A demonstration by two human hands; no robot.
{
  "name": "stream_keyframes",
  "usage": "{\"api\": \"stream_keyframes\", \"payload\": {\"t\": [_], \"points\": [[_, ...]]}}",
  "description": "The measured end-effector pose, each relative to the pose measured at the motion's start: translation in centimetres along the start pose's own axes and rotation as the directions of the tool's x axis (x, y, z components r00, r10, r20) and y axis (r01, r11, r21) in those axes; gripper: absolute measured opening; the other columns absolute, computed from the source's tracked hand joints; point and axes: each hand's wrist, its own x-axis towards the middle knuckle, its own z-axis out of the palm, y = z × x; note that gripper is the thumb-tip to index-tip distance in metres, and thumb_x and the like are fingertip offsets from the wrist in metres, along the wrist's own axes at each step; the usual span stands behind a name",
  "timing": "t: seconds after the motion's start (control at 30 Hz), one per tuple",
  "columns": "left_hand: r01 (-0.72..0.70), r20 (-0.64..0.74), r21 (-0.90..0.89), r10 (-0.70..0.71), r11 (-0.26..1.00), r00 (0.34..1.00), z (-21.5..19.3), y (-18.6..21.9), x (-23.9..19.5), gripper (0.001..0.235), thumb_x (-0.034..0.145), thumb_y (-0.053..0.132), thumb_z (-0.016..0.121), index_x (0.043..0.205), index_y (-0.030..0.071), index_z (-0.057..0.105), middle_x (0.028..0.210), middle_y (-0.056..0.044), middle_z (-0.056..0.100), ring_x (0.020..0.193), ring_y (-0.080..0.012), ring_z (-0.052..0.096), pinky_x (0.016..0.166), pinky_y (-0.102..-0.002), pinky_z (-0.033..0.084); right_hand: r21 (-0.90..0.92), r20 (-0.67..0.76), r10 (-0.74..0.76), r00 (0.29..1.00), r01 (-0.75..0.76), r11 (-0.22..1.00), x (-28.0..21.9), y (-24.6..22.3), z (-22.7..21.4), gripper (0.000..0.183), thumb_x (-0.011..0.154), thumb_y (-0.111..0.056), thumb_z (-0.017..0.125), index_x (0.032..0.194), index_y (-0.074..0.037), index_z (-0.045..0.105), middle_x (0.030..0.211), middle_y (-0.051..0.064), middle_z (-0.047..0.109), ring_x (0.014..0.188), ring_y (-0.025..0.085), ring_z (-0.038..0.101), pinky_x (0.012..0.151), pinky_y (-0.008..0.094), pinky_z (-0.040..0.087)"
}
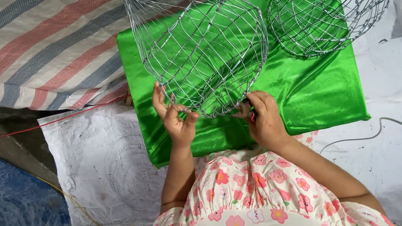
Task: Fabricating a wire mesh structure by cutting and bending wires with pliers.
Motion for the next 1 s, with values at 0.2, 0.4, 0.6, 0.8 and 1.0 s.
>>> {"api": "stream_keyframes", "payload": {"t": [0.2,0.4,0.6,0.8,1.0], "points": [[-0.006,0.01,-0.016,0.006,1.0,1.0,-0.1,-0.2,-0.1,0.052,0.083,0.057,0.081,0.076,0.01,0.058,0.166,-0.018,0.016,0.152,-0.0477,0.024,0.116,-0.069,0.03,-0.034,0.01,-0.017,1.0,0.017,0.999,0.2,0.2,0.7,0.072,0.077,0.01,0.076,0.144,0.005,0.05,0.122,0.02,0.056,0.113,0.041,0.058,0.094,0.049,0.047],[-0.006,0.009,-0.027,0.006,1.0,1.0,-0.2,-0.4,-0.1,0.052,0.083,0.057,0.081,0.077,0.01,0.058,0.166,-0.019,0.015,0.152,-0.0473,0.023,0.116,-0.068,0.031,-0.04,-0.014,-0.03,0.999,0.029,0.999,0.4,0.2,0.9,0.068,0.077,0.011,0.074,0.141,0.005,0.052,0.12,0.02,0.057,0.109,0.041,0.059,0.091,0.049,0.048],[-0.019,0.008,-0.031,0.02,0.999,1.0,-0.1,-1.1,-0.4,0.053,0.084,0.057,0.08,0.076,0.01,0.058,0.166,-0.019,0.014,0.152,-0.0476,0.023,0.115,-0.064,0.033,-0.124,-0.015,-0.048,0.999,0.046,0.991,0.5,0.7,1.2,0.065,0.076,0.005,0.075,0.138,0.002,0.053,0.119,0.016,0.058,0.106,0.037,0.058,0.089,0.046,0.043],[-0.011,0.01,-0.011,0.011,1.0,1.0,-0.2,-0.8,0.1,0.054,0.085,0.058,0.079,0.076,0.009,0.057,0.165,-0.02,0.016,0.15,-0.0497,0.025,0.113,-0.065,0.035,-0.068,-0.009,-0.122,0.992,0.121,0.99,1.4,1.4,1.1,0.066,0.066,0.011,0.072,0.129,0.004,0.053,0.112,0.021,0.057,0.098,0.04,0.057,0.106,0.056,0.039],[-0.023,0.004,-0.023,0.023,0.999,1.0,0.6,1.1,1.1,0.054,0.086,0.056,0.079,0.073,0.01,0.054,0.164,-0.021,0.021,0.151,-0.0483,0.025,0.114,-0.068,0.029,0.138,-0.018,-0.061,0.998,0.063,0.988,0.4,2.4,2.0,0.063,0.069,0.012,0.066,0.131,0.001,0.057,0.107,0.02,0.058,0.092,0.044,0.058,0.089,0.054,0.048]]}}
